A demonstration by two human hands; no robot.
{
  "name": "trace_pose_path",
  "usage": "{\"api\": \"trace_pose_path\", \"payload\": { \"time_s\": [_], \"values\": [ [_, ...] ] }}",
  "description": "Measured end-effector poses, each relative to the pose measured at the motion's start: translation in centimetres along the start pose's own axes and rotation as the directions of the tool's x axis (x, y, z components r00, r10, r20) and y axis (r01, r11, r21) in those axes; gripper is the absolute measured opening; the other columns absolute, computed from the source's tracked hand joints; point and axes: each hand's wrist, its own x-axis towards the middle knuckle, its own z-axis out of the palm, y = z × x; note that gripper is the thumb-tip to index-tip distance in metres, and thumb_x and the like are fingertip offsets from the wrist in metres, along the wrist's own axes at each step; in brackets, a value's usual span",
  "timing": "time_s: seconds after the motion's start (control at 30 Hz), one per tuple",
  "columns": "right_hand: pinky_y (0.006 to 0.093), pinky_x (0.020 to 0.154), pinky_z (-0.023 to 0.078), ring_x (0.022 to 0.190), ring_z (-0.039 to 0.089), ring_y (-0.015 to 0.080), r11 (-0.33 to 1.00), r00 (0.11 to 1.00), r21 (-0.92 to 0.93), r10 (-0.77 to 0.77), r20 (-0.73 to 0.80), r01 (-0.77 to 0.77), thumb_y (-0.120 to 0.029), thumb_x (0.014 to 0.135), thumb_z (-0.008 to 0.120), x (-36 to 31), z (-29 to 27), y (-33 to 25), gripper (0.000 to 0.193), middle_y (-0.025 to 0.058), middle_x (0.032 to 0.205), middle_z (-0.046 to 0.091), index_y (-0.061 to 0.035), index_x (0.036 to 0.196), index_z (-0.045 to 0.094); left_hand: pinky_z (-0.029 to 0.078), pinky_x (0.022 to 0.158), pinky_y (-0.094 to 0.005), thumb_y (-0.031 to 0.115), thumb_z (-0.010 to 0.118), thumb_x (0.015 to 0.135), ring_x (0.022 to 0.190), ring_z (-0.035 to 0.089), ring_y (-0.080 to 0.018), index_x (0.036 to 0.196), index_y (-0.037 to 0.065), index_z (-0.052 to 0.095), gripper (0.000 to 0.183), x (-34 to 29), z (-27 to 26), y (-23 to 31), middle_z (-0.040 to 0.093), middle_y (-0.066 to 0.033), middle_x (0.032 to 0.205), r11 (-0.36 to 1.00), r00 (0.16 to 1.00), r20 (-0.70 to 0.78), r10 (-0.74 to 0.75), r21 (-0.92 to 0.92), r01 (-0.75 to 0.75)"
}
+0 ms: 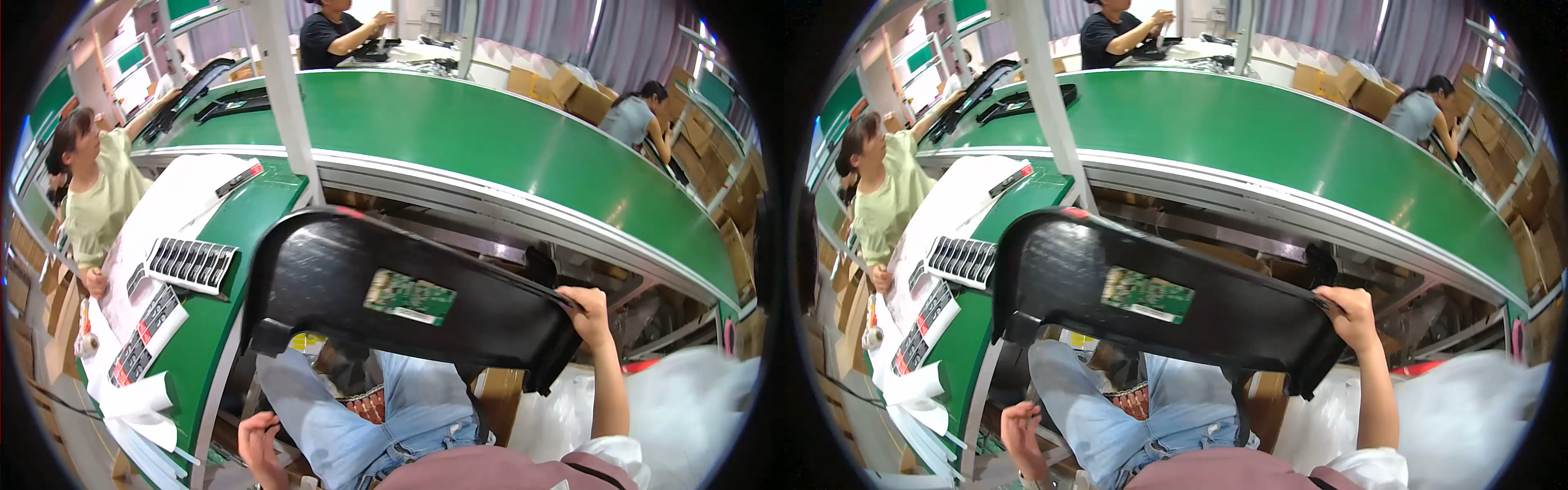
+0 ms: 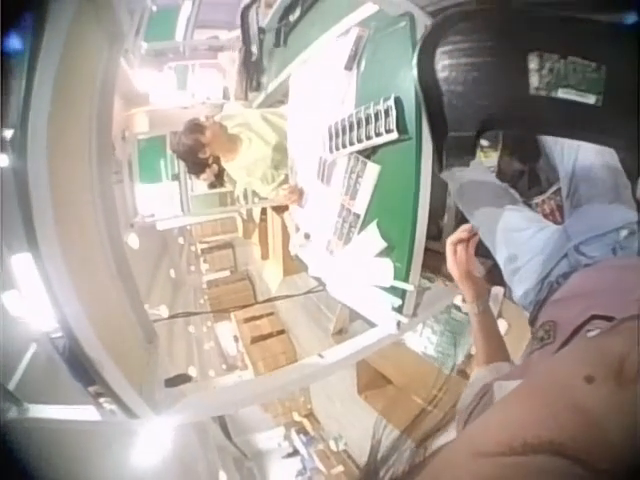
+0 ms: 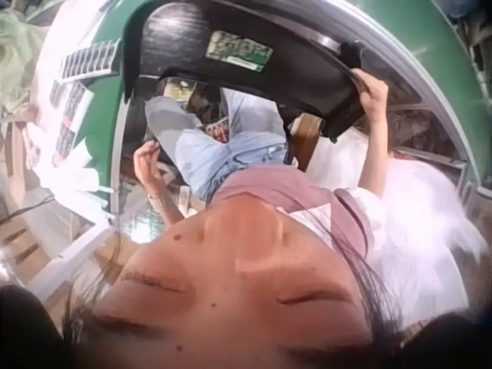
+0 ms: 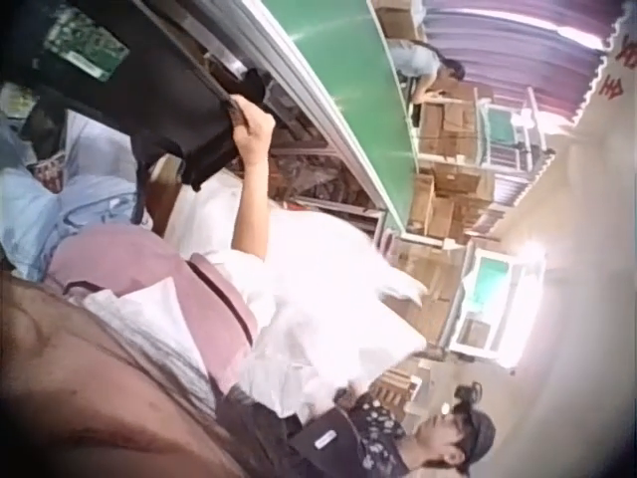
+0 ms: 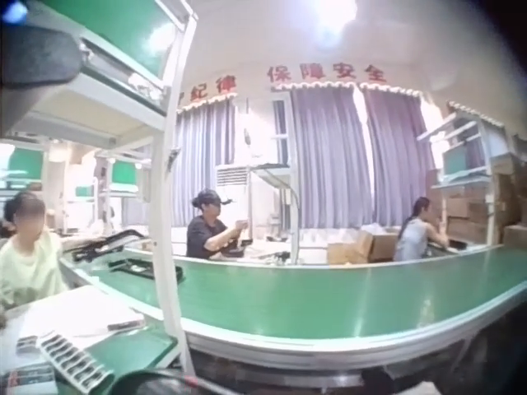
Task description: Apply warning and product labels to electronic battery components on an assembly line.
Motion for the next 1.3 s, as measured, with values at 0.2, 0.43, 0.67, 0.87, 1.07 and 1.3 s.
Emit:
{"api": "trace_pose_path", "payload": {
  "time_s": [0.2,0.43,0.67,0.87,1.07,1.3],
  "values": [
    [0.0297,0.068,0.055,0.074,0.072,0.0277,0.977,0.954,0.174,0.067,0.293,-0.122,0.007,0.067,0.068,-0.7,2.1,0.9,0.02,0.0173,0.081,0.07,0.0005,0.086,0.07,0.043,0.102,-0.0384,0.042,0.045,0.1,0.117,0.057,-0.0241,0.138,0.003,0.046,0.054,0.4,-0.1,-2.9,0.057,-0.0111,0.132,0.877,0.952,0.236,-0.195,-0.393,0.278],
    [0.0333,0.07,0.055,0.075,0.07,0.0322,0.954,0.742,0.288,-0.131,0.658,-0.087,-0.008,0.078,0.072,4.8,14.5,-0.5,0.019,0.0186,0.083,0.07,0.0002,0.096,0.071,0.046,0.096,-0.0296,0.041,0.05,0.1,0.11,0.059,-0.0161,0.132,0.002,0.055,0.051,-0.3,-6.7,-9.3,0.063,-0.0055,0.124,0.838,0.899,-0.075,-0.432,-0.403,0.369],
    [0.0406,0.068,0.053,0.077,0.066,0.0309,0.764,0.505,0.155,-0.549,0.667,0.627,-0.023,0.081,0.071,13.0,20.9,-13.1,0.02,0.0097,0.08,0.066,-0.0092,0.096,0.07,0.052,0.074,-0.0432,0.023,0.054,0.092,0.081,0.065,-0.0374,0.089,0.002,0.068,0.026,-4.0,-7.5,-6.4,0.068,-0.0186,0.084,0.536,0.966,-0.257,0.005,0.817,0.214],
    [0.0377,0.072,0.053,0.088,0.065,0.0276,0.619,0.578,0.429,-0.78,0.238,0.658,-0.011,0.079,0.068,22.1,29.1,-31.8,0.033,0.0103,0.094,0.065,-0.0069,0.112,0.063,0.053,0.07,-0.0386,0.008,0.067,0.081,0.077,0.066,-0.0313,0.084,0.002,0.068,0.007,-3.2,-2.8,1.8,0.068,-0.0129,0.084,0.584,0.922,-0.119,0.369,0.802,-0.13],
    [0.0417,0.078,0.052,0.104,0.06,0.028,0.494,0.475,-0.03,-0.849,-0.231,0.869,-0.006,0.074,0.063,28.8,45.2,-44.1,0.035,0.012,0.109,0.061,-0.0051,0.109,0.062,0.052,0.071,-0.0311,0.005,0.066,0.085,0.079,0.067,-0.0255,0.09,0.0,0.069,0.007,-0.9,-0.8,7.3,0.069,-0.012,0.086,0.787,0.942,-0.004,0.336,0.551,-0.279],
    [0.0369,0.07,0.051,0.096,0.059,0.0242,0.564,0.566,-0.094,-0.824,0.002,0.821,-0.012,0.074,0.062,29.0,44.6,-45.3,0.009,0.0072,0.083,0.065,-0.0058,0.08,0.067,0.051,0.076,-0.0274,0.005,0.06,0.092,0.084,0.066,-0.0174,0.094,-0.002,0.067,0.011,1.0,-1.7,10.2,0.069,-0.01,0.09,0.853,0.928,-0.082,0.363,0.431,-0.295]
  ]
}}
